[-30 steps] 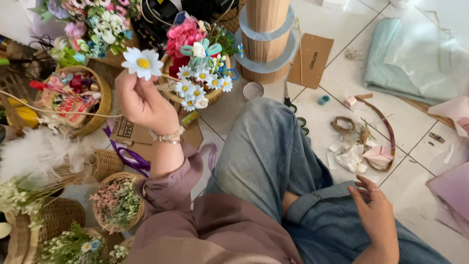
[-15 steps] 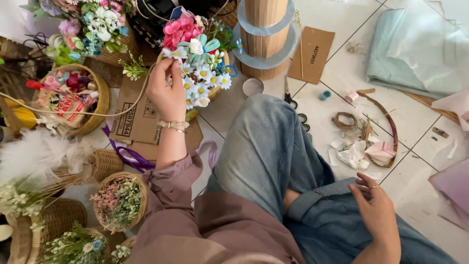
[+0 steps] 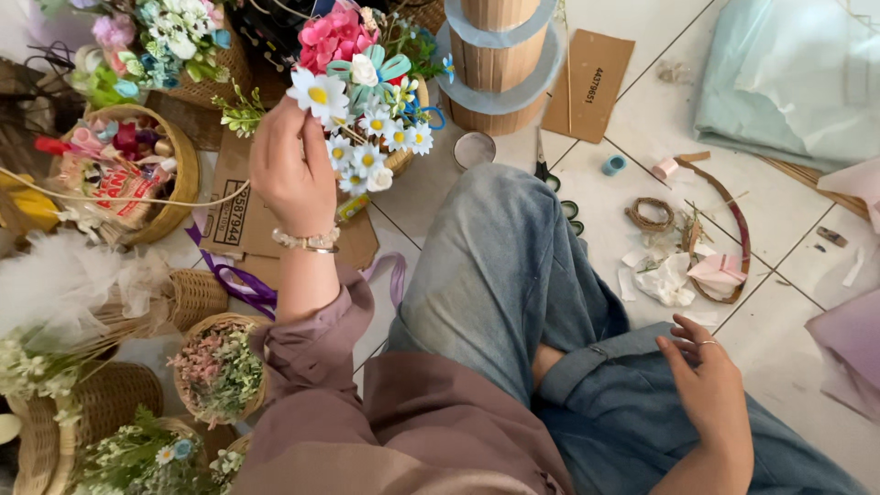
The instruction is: The person constructs a floral wreath by wrapping twine and paper around a wooden branch and attaching flowers.
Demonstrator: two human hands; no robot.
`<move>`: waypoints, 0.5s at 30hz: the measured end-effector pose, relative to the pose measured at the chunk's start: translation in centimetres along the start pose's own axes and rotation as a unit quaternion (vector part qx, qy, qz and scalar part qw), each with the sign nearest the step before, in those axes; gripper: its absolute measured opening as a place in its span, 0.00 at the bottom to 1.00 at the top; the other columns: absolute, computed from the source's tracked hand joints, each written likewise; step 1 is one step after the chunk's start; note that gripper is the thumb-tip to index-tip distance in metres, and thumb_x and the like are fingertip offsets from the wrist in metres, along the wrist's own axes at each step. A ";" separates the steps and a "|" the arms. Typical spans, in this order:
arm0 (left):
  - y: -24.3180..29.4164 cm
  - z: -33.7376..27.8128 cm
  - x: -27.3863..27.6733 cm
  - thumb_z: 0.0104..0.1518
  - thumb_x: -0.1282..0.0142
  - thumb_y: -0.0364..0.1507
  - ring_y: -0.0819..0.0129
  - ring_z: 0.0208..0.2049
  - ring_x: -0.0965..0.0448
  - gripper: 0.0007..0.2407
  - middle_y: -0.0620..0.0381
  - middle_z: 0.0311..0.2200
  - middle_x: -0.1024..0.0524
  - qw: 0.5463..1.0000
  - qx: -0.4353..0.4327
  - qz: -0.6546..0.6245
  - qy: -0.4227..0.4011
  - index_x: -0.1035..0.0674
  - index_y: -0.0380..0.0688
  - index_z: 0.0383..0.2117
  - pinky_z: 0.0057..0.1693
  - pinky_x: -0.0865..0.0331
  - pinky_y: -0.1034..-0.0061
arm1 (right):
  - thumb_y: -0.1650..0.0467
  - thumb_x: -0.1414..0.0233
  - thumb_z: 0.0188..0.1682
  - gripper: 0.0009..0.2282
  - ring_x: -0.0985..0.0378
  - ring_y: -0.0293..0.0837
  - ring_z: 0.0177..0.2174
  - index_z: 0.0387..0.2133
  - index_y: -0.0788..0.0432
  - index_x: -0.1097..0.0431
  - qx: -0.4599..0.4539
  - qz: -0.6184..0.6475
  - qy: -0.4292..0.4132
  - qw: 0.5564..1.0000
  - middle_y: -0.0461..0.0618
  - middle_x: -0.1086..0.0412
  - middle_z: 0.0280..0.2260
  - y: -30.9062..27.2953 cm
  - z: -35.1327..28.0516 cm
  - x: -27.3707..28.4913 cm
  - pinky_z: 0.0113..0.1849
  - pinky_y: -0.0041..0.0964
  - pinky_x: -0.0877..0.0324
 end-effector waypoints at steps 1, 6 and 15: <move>0.2 0.5 0.2 0.57 0.51 0.17 0.56 0.32 0.22 0.02 0.43 0.31 0.24 1.000 -0.004 -0.005 0.002 0.25 0.29 0.30 0.38 0.25 0.70 | 0.68 0.53 0.49 0.18 0.31 0.46 0.46 0.54 0.55 0.38 -0.004 -0.003 0.000 1.000 0.51 0.33 0.47 -0.3 -0.2 0.0 0.46 0.41 0.37; -0.1 0.0 -0.3 0.59 0.54 0.18 0.54 0.31 0.22 0.03 0.44 0.31 0.24 0.999 -0.009 -0.041 -0.021 0.26 0.30 0.31 0.36 0.27 0.67 | 0.68 0.52 0.48 0.18 0.30 0.46 0.45 0.53 0.55 0.37 0.006 0.008 0.009 1.000 0.52 0.32 0.47 1.1 0.4 -0.3 0.46 0.40 0.37; -0.4 -0.6 0.4 0.59 0.51 0.19 0.52 0.33 0.21 0.03 0.42 0.32 0.23 0.999 -0.036 0.012 -0.020 0.25 0.28 0.32 0.40 0.24 0.66 | 0.67 0.54 0.49 0.19 0.30 0.46 0.46 0.54 0.54 0.39 -0.007 -0.013 -0.009 1.000 0.51 0.33 0.48 -0.2 -0.2 0.3 0.46 0.42 0.37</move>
Point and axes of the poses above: each hand's wrist, its own z-axis towards the middle knuckle, its own x-axis out of the back of the hand, y = z × x, the point moved 1 cm from there along z, towards the middle knuckle
